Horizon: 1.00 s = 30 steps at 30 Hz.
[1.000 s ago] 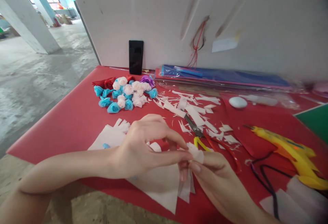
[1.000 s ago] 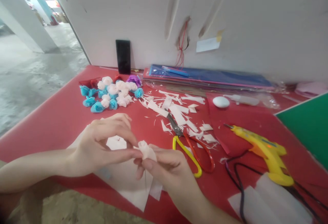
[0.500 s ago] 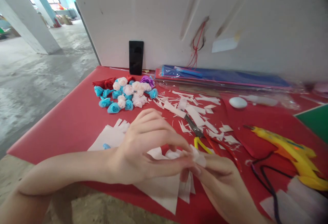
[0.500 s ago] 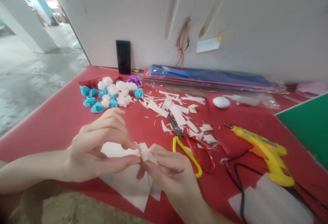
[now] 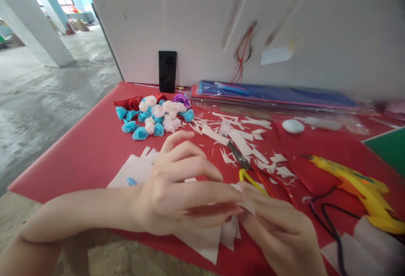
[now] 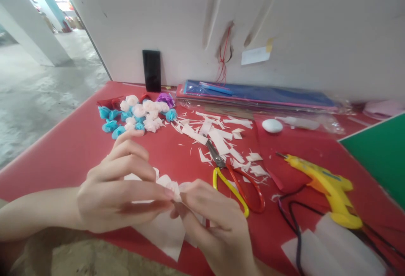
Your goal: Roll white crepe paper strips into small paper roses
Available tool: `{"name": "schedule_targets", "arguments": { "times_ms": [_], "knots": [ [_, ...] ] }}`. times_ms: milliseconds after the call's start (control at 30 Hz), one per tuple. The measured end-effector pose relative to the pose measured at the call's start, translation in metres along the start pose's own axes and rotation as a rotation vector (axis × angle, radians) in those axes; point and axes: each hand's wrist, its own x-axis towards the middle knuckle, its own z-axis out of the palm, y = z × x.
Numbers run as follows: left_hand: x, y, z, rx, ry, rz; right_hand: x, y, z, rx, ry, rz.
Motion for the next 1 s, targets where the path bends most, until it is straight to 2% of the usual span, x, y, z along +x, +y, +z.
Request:
{"name": "schedule_targets", "arguments": {
  "times_ms": [233,400,567,833,1000],
  "knots": [
    [-0.001,-0.001,0.000,0.028,-0.030,0.017,-0.008,0.003,0.001,-0.067,0.007,-0.045],
    [-0.002,-0.002,-0.002,0.048,-0.030,0.071,-0.006,0.000,0.000,-0.032,-0.003,-0.045],
    [-0.002,-0.002,-0.001,0.086,-0.002,0.105,-0.007,0.003,-0.002,0.049,-0.078,0.049],
    [-0.001,-0.004,-0.005,0.117,-0.005,0.128,-0.011,0.005,0.000,0.201,-0.085,0.150],
    [-0.001,-0.005,-0.003,0.126,0.019,0.178,-0.011,0.001,-0.001,0.268,-0.134,0.274]
  ]
}}
